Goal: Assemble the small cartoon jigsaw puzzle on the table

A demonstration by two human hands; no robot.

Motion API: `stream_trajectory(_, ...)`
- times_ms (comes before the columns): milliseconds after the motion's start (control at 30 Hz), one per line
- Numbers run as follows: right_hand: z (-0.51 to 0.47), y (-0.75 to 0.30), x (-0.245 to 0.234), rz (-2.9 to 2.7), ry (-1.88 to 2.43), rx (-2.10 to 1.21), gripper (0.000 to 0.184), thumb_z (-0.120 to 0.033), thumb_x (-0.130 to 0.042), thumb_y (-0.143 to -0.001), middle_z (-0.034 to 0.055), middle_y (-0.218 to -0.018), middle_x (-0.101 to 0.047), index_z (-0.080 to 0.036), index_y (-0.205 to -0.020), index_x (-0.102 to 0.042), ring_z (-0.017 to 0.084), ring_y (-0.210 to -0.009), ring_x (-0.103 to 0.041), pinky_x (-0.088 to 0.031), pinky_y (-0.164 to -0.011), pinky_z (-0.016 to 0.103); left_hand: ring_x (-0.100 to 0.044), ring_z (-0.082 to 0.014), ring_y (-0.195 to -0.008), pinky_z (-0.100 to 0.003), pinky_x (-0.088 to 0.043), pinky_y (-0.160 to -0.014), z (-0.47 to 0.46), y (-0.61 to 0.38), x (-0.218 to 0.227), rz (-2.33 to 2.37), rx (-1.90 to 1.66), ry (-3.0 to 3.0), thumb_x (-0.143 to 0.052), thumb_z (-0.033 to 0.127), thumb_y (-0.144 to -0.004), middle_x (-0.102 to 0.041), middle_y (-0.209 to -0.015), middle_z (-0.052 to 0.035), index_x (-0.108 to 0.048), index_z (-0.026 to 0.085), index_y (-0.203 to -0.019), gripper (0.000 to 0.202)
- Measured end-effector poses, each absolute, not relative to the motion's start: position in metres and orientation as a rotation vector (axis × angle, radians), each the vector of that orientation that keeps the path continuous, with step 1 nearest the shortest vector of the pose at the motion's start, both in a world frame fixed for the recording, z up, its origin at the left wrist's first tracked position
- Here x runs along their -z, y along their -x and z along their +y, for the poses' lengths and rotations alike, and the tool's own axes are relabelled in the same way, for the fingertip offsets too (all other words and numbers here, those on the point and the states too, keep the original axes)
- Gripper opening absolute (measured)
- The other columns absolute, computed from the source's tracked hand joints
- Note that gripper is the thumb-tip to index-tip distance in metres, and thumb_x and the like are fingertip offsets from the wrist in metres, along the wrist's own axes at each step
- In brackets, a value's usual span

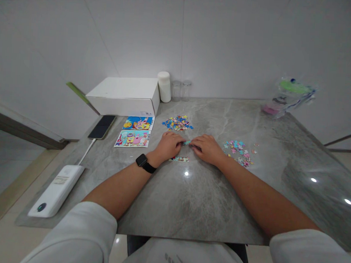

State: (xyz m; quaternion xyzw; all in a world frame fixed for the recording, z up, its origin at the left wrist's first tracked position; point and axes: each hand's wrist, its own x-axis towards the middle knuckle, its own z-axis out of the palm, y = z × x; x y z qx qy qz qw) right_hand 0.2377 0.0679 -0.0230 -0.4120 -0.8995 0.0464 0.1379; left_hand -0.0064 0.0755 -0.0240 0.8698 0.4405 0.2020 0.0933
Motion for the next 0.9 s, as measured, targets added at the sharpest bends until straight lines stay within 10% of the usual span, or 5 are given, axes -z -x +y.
stream_trajectory(400,0.058,-0.229,0.019,-2.634,1.146,-0.125,0.034,-0.039,-0.063,-0.101,0.0122,-0.131,-0.073,-0.024,-0.128,-0.078,0.03,-0.117,-0.062,-0.041,-0.1,0.046,-0.066,-0.0211,-0.097,-0.038,-0.056,-0.092,0.091,0.023,0.024,1.467,-1.096,-2.135,-0.044,-0.004,-0.069,-0.075,-0.11,-0.0042,-0.072,0.021,-0.107,0.054)
stream_trajectory(900,0.056,-0.224,0.019,-2.645,1.12,-0.164,0.036,-0.041,-0.064,-0.102,0.0119,-0.134,-0.071,-0.024,-0.132,-0.074,0.029,-0.12,-0.061,-0.041,-0.102,0.044,-0.067,-0.0231,-0.106,-0.04,-0.053,-0.1,0.09,0.02,0.021,1.429,-1.179,-2.184,-0.047,0.004,-0.078,-0.074,-0.107,-0.0056,-0.07,0.021,-0.103,0.038)
